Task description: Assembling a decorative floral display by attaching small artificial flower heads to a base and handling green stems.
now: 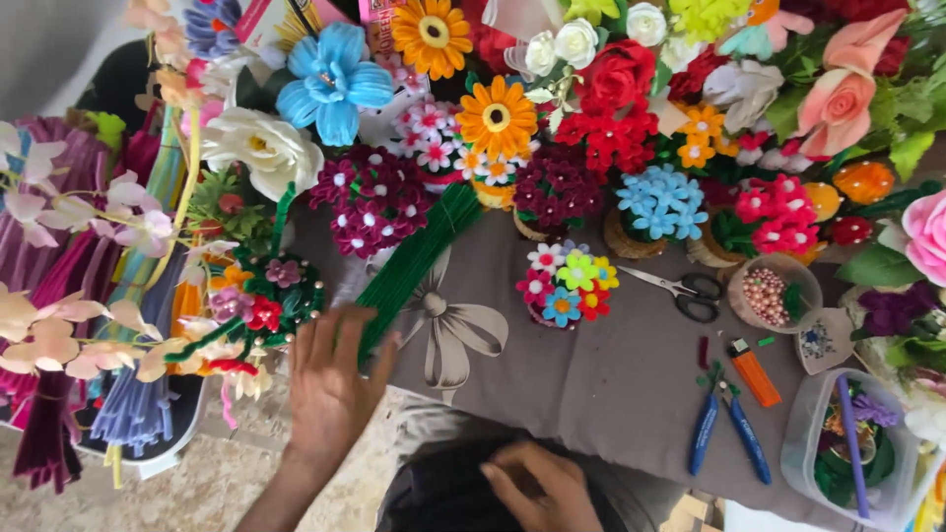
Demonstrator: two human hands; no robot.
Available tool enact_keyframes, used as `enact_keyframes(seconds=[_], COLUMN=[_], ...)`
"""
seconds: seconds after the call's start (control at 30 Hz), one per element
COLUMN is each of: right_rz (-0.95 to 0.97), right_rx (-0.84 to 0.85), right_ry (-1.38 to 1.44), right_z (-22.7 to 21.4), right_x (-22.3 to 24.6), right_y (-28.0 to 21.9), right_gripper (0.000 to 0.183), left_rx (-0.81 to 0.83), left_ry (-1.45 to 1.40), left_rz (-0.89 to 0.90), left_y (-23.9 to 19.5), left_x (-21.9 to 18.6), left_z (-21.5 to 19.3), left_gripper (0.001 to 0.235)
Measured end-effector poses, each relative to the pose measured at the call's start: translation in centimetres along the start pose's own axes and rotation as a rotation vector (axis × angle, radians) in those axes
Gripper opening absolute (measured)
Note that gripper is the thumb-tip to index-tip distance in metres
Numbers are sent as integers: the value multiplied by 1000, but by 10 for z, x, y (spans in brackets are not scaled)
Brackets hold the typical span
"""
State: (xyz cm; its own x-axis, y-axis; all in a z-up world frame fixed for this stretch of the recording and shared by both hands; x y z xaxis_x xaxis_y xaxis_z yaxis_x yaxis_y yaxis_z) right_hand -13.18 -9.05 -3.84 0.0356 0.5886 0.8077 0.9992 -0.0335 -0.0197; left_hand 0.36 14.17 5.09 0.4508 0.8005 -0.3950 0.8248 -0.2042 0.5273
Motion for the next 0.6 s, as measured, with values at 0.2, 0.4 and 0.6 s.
enact_keyframes(seconds=[0.2, 0.4, 0.6], right_rz=[-91, -118, 29], right_rx=[111, -106, 1], right_ry=[187, 36, 144], right_z=[43, 72, 65], right_x=[74, 103, 105], right_y=[92, 168, 178], right_gripper=[11, 35, 33], left_rx=[25, -71, -33], left_ry=[-91, -168, -145], left_rz=[79, 147, 50], left_y=[-5, 2, -7], left_x=[30, 21, 24], left_z=[21, 19, 28], left_gripper=[25, 7, 2])
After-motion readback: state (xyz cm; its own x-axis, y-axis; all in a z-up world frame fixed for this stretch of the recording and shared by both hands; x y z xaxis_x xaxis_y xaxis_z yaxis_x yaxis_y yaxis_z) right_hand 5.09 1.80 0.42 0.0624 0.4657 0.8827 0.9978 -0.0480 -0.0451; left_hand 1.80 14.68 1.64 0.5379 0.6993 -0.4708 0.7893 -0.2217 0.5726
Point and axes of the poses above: each hand's wrist, its own y-axis towards the middle knuckle, its own z-axis out of the palm, x = y × z, the point moved 5 cm from there along y, towards the middle knuckle, and after that the axes turned 12 degrees about -y, right-handed, at the moved point
